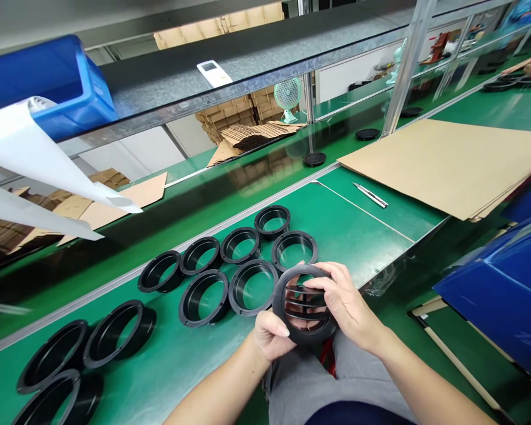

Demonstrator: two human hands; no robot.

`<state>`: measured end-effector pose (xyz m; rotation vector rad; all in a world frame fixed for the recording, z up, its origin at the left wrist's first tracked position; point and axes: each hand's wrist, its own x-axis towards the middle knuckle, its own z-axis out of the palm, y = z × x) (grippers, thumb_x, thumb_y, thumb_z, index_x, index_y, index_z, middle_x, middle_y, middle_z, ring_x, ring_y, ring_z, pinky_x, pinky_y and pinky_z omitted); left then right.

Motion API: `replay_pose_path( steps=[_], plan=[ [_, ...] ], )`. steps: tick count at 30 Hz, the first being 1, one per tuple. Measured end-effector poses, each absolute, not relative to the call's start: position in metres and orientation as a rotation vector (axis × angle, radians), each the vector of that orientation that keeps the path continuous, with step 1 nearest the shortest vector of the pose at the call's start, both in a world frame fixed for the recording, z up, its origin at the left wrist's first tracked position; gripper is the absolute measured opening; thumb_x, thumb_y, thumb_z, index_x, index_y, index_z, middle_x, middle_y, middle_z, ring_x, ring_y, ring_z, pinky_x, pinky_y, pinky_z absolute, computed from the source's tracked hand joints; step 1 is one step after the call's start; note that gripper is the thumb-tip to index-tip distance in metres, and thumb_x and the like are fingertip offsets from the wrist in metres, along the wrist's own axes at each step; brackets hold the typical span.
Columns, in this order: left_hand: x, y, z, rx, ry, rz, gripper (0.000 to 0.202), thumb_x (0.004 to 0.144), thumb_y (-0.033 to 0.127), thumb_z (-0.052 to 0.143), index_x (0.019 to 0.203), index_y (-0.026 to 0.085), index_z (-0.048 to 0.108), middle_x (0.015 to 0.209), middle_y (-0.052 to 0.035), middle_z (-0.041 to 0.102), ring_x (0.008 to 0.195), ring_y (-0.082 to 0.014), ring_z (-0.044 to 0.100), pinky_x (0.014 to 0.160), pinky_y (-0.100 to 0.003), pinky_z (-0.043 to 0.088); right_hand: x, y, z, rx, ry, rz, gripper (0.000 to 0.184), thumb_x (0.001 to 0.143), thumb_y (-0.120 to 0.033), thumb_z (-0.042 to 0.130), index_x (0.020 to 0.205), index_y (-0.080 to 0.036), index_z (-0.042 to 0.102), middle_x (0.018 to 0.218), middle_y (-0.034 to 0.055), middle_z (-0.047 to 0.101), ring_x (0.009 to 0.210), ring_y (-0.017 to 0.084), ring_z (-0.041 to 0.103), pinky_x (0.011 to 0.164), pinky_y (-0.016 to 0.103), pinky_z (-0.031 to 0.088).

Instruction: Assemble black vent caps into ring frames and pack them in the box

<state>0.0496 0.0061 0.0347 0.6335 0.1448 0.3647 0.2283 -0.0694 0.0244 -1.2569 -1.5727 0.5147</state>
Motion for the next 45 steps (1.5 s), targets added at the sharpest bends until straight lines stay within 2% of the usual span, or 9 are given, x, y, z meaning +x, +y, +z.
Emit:
replay_pose_path(
  steps=[10, 17, 22, 31, 37, 45],
  plan=[
    [0.054, 0.006, 0.039, 0.611, 0.150, 0.340, 0.105, 0.051, 0.017, 0.059, 0.152, 0.023, 0.032, 0.156, -0.0095, 0.037, 0.145, -0.0419, 0.026, 0.119, -0.060, 0.015, 0.228, -0.070, 0.023, -1.245, -1.542, 0.569, 0.046, 0.108, -0.050, 0.026, 0.121, -0.028, 0.065, 0.135, 0.0093, 0.047, 0.133, 0.030, 0.034, 0.109, 0.053, 0.039],
    [0.052, 0.006, 0.038, 0.595, 0.170, 0.356, 0.106, 0.050, 0.015, 0.057, 0.153, 0.025, 0.031, 0.154, -0.0086, 0.041, 0.145, -0.0396, 0.027, 0.119, -0.061, 0.015, 0.228, -0.071, 0.018, -1.222, -1.525, 0.588, 0.046, 0.108, -0.051, 0.027, 0.126, -0.029, 0.063, 0.136, 0.0097, 0.047, 0.134, 0.030, 0.035, 0.111, 0.054, 0.038],
    [0.053, 0.006, 0.037, 0.550, 0.174, 0.364, 0.102, 0.053, 0.016, 0.056, 0.152, 0.022, 0.032, 0.150, -0.0100, 0.046, 0.144, -0.0388, 0.029, 0.120, -0.061, 0.014, 0.229, -0.072, 0.015, -1.244, -1.493, 0.613, 0.044, 0.108, -0.050, 0.029, 0.126, -0.029, 0.064, 0.137, 0.0090, 0.047, 0.136, 0.030, 0.035, 0.111, 0.052, 0.039],
    [0.057, 0.003, 0.042, 0.521, 0.193, 0.360, 0.098, 0.054, 0.018, 0.055, 0.150, 0.021, 0.037, 0.150, -0.0101, 0.046, 0.143, -0.0390, 0.031, 0.120, -0.058, 0.015, 0.228, -0.075, 0.013, -1.242, -1.448, 0.644, 0.041, 0.109, -0.047, 0.030, 0.124, -0.030, 0.064, 0.136, 0.0081, 0.047, 0.136, 0.028, 0.036, 0.111, 0.049, 0.039],
    [0.058, 0.003, 0.041, 0.516, 0.177, 0.348, 0.096, 0.055, 0.018, 0.055, 0.149, 0.019, 0.038, 0.146, -0.0111, 0.050, 0.143, -0.0391, 0.032, 0.120, -0.059, 0.016, 0.227, -0.076, 0.012, -1.246, -1.423, 0.658, 0.044, 0.108, -0.050, 0.030, 0.123, -0.027, 0.065, 0.132, 0.0100, 0.051, 0.136, 0.028, 0.036, 0.112, 0.049, 0.040],
    [0.053, 0.004, 0.035, 0.594, 0.175, 0.330, 0.104, 0.051, 0.017, 0.055, 0.153, 0.023, 0.031, 0.153, -0.0088, 0.042, 0.144, -0.0398, 0.029, 0.119, -0.060, 0.017, 0.226, -0.078, 0.014, -1.199, -1.412, 0.686, 0.040, 0.108, -0.046, 0.035, 0.130, -0.029, 0.063, 0.140, 0.0085, 0.046, 0.136, 0.027, 0.038, 0.112, 0.046, 0.041]
  ],
)
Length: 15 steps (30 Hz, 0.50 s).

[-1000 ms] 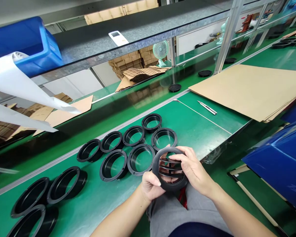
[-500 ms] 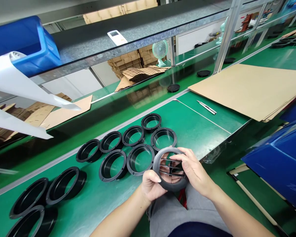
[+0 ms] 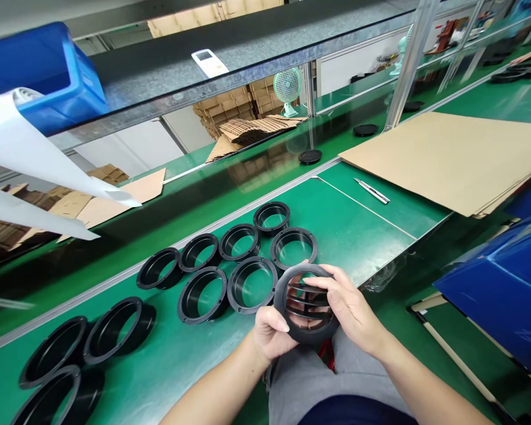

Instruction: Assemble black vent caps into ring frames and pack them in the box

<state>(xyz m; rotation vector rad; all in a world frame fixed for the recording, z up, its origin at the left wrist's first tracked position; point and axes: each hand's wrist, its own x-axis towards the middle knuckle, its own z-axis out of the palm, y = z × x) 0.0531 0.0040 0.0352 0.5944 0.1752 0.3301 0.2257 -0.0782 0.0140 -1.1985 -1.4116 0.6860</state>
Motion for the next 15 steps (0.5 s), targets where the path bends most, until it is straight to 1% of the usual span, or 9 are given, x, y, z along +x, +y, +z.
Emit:
replay_pose_path(
  steps=[2, 5, 7, 9, 12, 15],
  plan=[
    [0.052, 0.005, 0.035, 0.609, 0.171, 0.323, 0.105, 0.051, 0.016, 0.056, 0.153, 0.023, 0.031, 0.153, -0.0086, 0.042, 0.144, -0.0399, 0.028, 0.119, -0.060, 0.018, 0.225, -0.078, 0.015, -1.181, -1.413, 0.681, 0.036, 0.108, -0.042, 0.037, 0.130, -0.031, 0.063, 0.141, 0.0071, 0.044, 0.135, 0.026, 0.040, 0.113, 0.044, 0.040],
    [0.051, 0.008, 0.033, 0.588, 0.168, 0.326, 0.102, 0.052, 0.017, 0.055, 0.152, 0.021, 0.033, 0.153, -0.0098, 0.043, 0.145, -0.0391, 0.029, 0.120, -0.059, 0.016, 0.224, -0.075, 0.016, -1.181, -1.386, 0.694, 0.032, 0.108, -0.039, 0.041, 0.129, -0.032, 0.064, 0.141, 0.0061, 0.044, 0.132, 0.024, 0.045, 0.112, 0.042, 0.044],
    [0.050, 0.010, 0.033, 0.575, 0.181, 0.354, 0.100, 0.053, 0.017, 0.056, 0.151, 0.017, 0.036, 0.149, -0.0117, 0.047, 0.144, -0.0384, 0.030, 0.121, -0.058, 0.015, 0.226, -0.072, 0.018, -1.187, -1.383, 0.701, 0.032, 0.108, -0.038, 0.042, 0.129, -0.032, 0.064, 0.140, 0.0062, 0.045, 0.130, 0.024, 0.047, 0.112, 0.043, 0.044],
    [0.048, 0.012, 0.034, 0.577, 0.195, 0.386, 0.096, 0.054, 0.016, 0.056, 0.149, 0.015, 0.039, 0.142, -0.0126, 0.054, 0.143, -0.0369, 0.033, 0.121, -0.057, 0.014, 0.230, -0.067, 0.023, -1.193, -1.435, 0.670, 0.031, 0.106, -0.040, 0.045, 0.129, -0.032, 0.064, 0.141, 0.0066, 0.045, 0.131, 0.026, 0.046, 0.113, 0.046, 0.043],
    [0.046, 0.014, 0.040, 0.586, 0.154, 0.412, 0.087, 0.058, 0.015, 0.056, 0.144, 0.015, 0.047, 0.131, -0.0111, 0.064, 0.140, -0.0338, 0.039, 0.122, -0.053, 0.018, 0.237, -0.058, 0.035, -1.176, -1.562, 0.598, 0.032, 0.103, -0.043, 0.052, 0.130, -0.030, 0.063, 0.141, 0.0079, 0.046, 0.135, 0.028, 0.042, 0.113, 0.047, 0.043],
    [0.047, 0.017, 0.050, 0.606, 0.088, 0.434, 0.081, 0.059, 0.016, 0.057, 0.141, 0.014, 0.052, 0.129, -0.0109, 0.065, 0.139, -0.0327, 0.042, 0.121, -0.050, 0.022, 0.243, -0.048, 0.050, -1.135, -1.656, 0.524, 0.034, 0.102, -0.043, 0.056, 0.132, -0.029, 0.062, 0.141, 0.0088, 0.047, 0.135, 0.028, 0.042, 0.112, 0.046, 0.043]
  ],
)
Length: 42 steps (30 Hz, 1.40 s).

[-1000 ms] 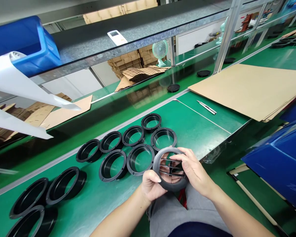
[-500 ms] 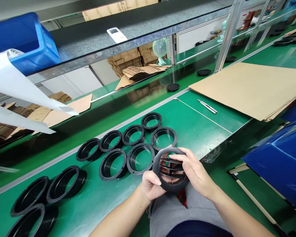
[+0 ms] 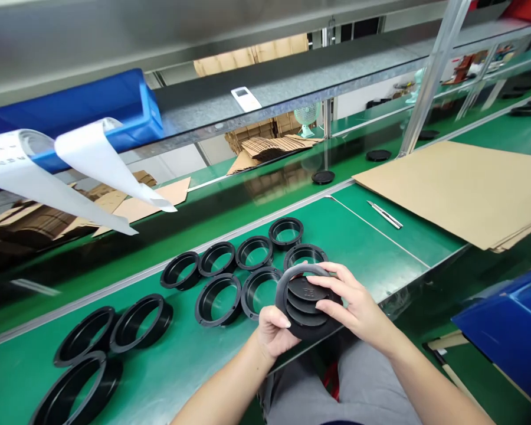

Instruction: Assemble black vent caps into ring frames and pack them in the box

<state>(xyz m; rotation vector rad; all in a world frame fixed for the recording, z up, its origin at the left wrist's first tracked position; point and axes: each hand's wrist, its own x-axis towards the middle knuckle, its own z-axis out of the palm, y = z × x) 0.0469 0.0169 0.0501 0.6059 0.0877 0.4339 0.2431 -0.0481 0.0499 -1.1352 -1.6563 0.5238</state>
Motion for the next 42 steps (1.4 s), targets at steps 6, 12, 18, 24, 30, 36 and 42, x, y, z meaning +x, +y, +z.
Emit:
replay_pose_path(
  steps=[6, 12, 18, 24, 30, 36, 42],
  plan=[
    [0.048, 0.033, 0.067, 0.656, 0.122, 0.559, 0.081, 0.062, 0.013, 0.059, 0.142, 0.012, 0.049, 0.128, -0.0125, 0.065, 0.134, -0.0327, 0.047, 0.116, -0.046, 0.035, 0.245, -0.020, 0.071, -1.110, -1.685, 0.464, 0.032, 0.101, -0.042, 0.057, 0.131, -0.031, 0.062, 0.141, 0.0069, 0.048, 0.132, 0.027, 0.045, 0.111, 0.046, 0.044],
    [0.039, 0.053, 0.073, 0.727, 0.247, 0.703, 0.082, 0.056, 0.006, 0.061, 0.138, 0.010, 0.053, 0.114, -0.0128, 0.071, 0.118, -0.0327, 0.061, 0.102, -0.043, 0.050, 0.241, 0.016, 0.084, -1.060, -1.712, 0.417, 0.027, 0.104, -0.041, 0.050, 0.119, -0.030, 0.070, 0.137, 0.0067, 0.051, 0.129, 0.027, 0.047, 0.109, 0.047, 0.045],
    [0.019, 0.064, 0.079, 0.712, 0.271, 0.868, 0.069, 0.059, 0.009, 0.058, 0.129, 0.010, 0.061, 0.103, -0.0101, 0.073, 0.110, -0.0312, 0.065, 0.098, -0.042, 0.053, 0.228, 0.057, 0.094, -0.938, -1.977, 0.281, 0.035, 0.103, -0.044, 0.054, 0.131, -0.026, 0.064, 0.144, 0.0100, 0.047, 0.133, 0.031, 0.040, 0.108, 0.053, 0.044],
    [0.003, 0.078, 0.081, 0.717, 0.178, 0.988, 0.082, 0.055, 0.014, 0.057, 0.137, 0.010, 0.054, 0.126, -0.0134, 0.065, 0.128, -0.0403, 0.051, 0.113, -0.058, 0.033, 0.199, 0.100, 0.112, -0.809, -2.117, 0.245, 0.034, 0.107, -0.036, 0.042, 0.110, -0.023, 0.073, 0.136, 0.0102, 0.052, 0.128, 0.030, 0.043, 0.105, 0.052, 0.045],
    [-0.011, 0.092, 0.079, 0.654, 0.104, 1.058, 0.086, 0.058, 0.017, 0.059, 0.143, 0.013, 0.047, 0.134, -0.0145, 0.061, 0.135, -0.0379, 0.045, 0.119, -0.057, 0.021, 0.179, 0.126, 0.114, -0.784, -2.169, 0.402, 0.034, 0.107, -0.040, 0.040, 0.116, -0.026, 0.070, 0.137, 0.0092, 0.051, 0.131, 0.029, 0.042, 0.106, 0.049, 0.045],
    [-0.014, 0.092, 0.082, 0.570, 0.091, 1.132, 0.083, 0.060, 0.017, 0.056, 0.142, 0.013, 0.048, 0.130, -0.0130, 0.064, 0.136, -0.0351, 0.044, 0.120, -0.055, 0.019, 0.173, 0.133, 0.105, -0.804, -2.174, 0.520, 0.034, 0.108, -0.042, 0.038, 0.127, -0.030, 0.064, 0.140, 0.0053, 0.050, 0.133, 0.026, 0.042, 0.109, 0.044, 0.043],
    [-0.007, 0.093, 0.083, 0.556, 0.114, 1.150, 0.080, 0.066, 0.012, 0.059, 0.145, 0.015, 0.045, 0.128, -0.0128, 0.065, 0.132, -0.0327, 0.049, 0.119, -0.053, 0.022, 0.177, 0.137, 0.096, -0.915, -2.160, 0.590, 0.036, 0.108, -0.042, 0.036, 0.128, -0.029, 0.063, 0.140, 0.0062, 0.050, 0.134, 0.026, 0.041, 0.110, 0.044, 0.042]
  ],
)
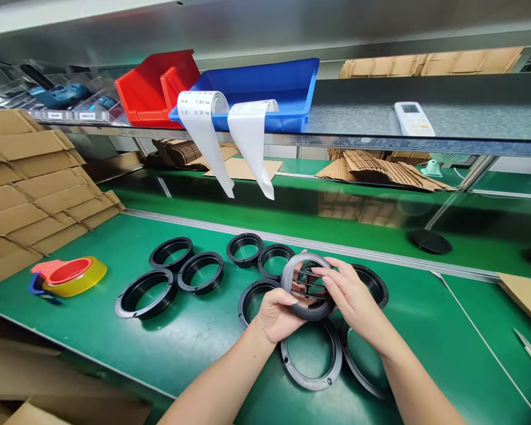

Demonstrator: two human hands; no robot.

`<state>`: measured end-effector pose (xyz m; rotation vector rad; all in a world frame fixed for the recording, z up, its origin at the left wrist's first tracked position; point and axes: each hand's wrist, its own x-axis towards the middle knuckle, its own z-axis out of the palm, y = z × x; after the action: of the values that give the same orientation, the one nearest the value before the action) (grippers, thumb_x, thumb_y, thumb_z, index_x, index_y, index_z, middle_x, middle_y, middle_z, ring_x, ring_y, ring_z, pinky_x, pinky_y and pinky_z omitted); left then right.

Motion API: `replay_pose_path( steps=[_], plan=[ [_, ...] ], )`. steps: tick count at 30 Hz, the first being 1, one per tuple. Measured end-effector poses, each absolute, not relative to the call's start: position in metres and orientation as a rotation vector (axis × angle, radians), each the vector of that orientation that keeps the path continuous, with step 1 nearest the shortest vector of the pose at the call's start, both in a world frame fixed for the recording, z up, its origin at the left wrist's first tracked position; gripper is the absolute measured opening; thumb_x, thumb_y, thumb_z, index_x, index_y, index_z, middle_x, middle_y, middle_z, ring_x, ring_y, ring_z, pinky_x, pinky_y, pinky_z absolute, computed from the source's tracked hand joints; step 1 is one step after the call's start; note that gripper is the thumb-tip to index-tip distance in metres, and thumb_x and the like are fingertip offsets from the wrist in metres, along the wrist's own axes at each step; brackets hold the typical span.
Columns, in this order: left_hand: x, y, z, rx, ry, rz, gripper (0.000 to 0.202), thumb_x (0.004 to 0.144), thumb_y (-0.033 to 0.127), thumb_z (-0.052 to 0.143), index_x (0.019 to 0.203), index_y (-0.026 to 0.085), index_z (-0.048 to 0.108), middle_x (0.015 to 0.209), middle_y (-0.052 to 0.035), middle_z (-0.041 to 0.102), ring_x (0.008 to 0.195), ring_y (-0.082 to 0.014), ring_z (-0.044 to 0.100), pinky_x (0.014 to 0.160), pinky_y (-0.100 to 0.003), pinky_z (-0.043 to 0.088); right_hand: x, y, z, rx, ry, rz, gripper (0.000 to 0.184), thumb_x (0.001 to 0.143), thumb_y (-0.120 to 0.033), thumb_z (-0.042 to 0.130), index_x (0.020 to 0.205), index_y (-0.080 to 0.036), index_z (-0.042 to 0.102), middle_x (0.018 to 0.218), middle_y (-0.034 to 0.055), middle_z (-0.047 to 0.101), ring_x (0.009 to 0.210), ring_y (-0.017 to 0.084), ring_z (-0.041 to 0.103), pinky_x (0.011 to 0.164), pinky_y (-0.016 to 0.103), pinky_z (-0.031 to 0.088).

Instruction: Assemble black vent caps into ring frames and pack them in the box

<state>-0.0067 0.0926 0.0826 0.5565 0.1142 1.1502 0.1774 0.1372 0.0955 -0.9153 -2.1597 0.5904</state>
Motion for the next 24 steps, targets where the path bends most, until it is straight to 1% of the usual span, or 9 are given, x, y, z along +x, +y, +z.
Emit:
replay_pose_path(
  steps=[3, 6, 8, 10, 13, 18, 21, 24],
  plan=[
    [-0.005, 0.090, 0.079, 0.595, 0.200, 1.169, 0.077, 0.076, 0.016, 0.067, 0.148, 0.017, 0.041, 0.129, -0.0130, 0.064, 0.129, -0.0307, 0.053, 0.119, -0.050, 0.023, 0.180, 0.139, 0.095, -0.930, -2.162, 0.641, 0.038, 0.108, -0.043, 0.035, 0.127, -0.028, 0.064, 0.139, 0.0068, 0.050, 0.133, 0.026, 0.042, 0.111, 0.044, 0.041],
    [-0.005, 0.085, 0.077, 0.658, 0.276, 1.177, 0.086, 0.079, 0.028, 0.078, 0.152, 0.023, 0.034, 0.127, -0.0132, 0.065, 0.127, -0.0307, 0.054, 0.118, -0.050, 0.025, 0.183, 0.139, 0.097, -0.927, -2.171, 0.740, 0.039, 0.108, -0.043, 0.034, 0.129, -0.029, 0.064, 0.141, 0.0064, 0.049, 0.136, 0.025, 0.040, 0.114, 0.044, 0.038],
    [-0.005, 0.081, 0.079, 0.689, 0.294, 1.181, 0.097, 0.076, 0.036, 0.084, 0.155, 0.029, 0.027, 0.132, -0.0119, 0.062, 0.131, -0.0309, 0.051, 0.118, -0.049, 0.025, 0.185, 0.140, 0.099, -0.923, -2.172, 0.810, 0.039, 0.107, -0.045, 0.035, 0.131, -0.030, 0.063, 0.144, 0.0058, 0.046, 0.138, 0.025, 0.038, 0.116, 0.045, 0.035],
    [-0.005, 0.078, 0.081, 0.704, 0.296, 1.178, 0.111, 0.070, 0.043, 0.089, 0.155, 0.038, 0.019, 0.142, -0.0100, 0.054, 0.135, -0.0312, 0.046, 0.118, -0.049, 0.024, 0.187, 0.140, 0.101, -0.921, -2.172, 0.860, 0.040, 0.107, -0.046, 0.036, 0.133, -0.031, 0.062, 0.146, 0.0053, 0.044, 0.138, 0.025, 0.038, 0.117, 0.046, 0.033],
    [-0.004, 0.076, 0.085, 0.716, 0.329, 1.185, 0.124, 0.060, 0.048, 0.093, 0.154, 0.046, 0.012, 0.152, -0.0081, 0.043, 0.137, -0.0326, 0.043, 0.118, -0.048, 0.026, 0.190, 0.139, 0.105, -0.908, -2.185, 0.906, 0.040, 0.107, -0.046, 0.036, 0.135, -0.031, 0.061, 0.148, 0.0050, 0.041, 0.139, 0.025, 0.037, 0.117, 0.045, 0.034],
    [-0.003, 0.075, 0.089, 0.744, 0.430, 1.230, 0.124, 0.054, 0.057, 0.091, 0.152, 0.049, 0.016, 0.157, -0.0088, 0.033, 0.134, -0.0359, 0.044, 0.113, -0.051, 0.035, 0.192, 0.140, 0.106, -0.854, -2.241, 0.919, 0.040, 0.108, -0.043, 0.036, 0.139, -0.032, 0.058, 0.148, 0.0051, 0.041, 0.139, 0.025, 0.038, 0.117, 0.044, 0.036],
    [-0.003, 0.074, 0.090, 0.764, 0.450, 1.236, 0.122, 0.053, 0.059, 0.090, 0.152, 0.048, 0.019, 0.159, -0.0083, 0.028, 0.135, -0.0363, 0.043, 0.112, -0.050, 0.037, 0.191, 0.141, 0.105, -0.852, -2.267, 0.900, 0.040, 0.108, -0.043, 0.035, 0.140, -0.032, 0.057, 0.148, 0.0058, 0.042, 0.139, 0.026, 0.039, 0.116, 0.044, 0.038],
    [-0.004, 0.073, 0.090, 0.776, 0.460, 1.237, 0.120, 0.053, 0.059, 0.089, 0.152, 0.048, 0.021, 0.160, -0.0065, 0.026, 0.135, -0.0358, 0.042, 0.112, -0.048, 0.038, 0.191, 0.140, 0.104, -0.859, -2.272, 0.909, 0.040, 0.108, -0.043, 0.035, 0.141, -0.033, 0.056, 0.149, 0.0052, 0.041, 0.140, 0.026, 0.037, 0.117, 0.044, 0.037]
  ],
)
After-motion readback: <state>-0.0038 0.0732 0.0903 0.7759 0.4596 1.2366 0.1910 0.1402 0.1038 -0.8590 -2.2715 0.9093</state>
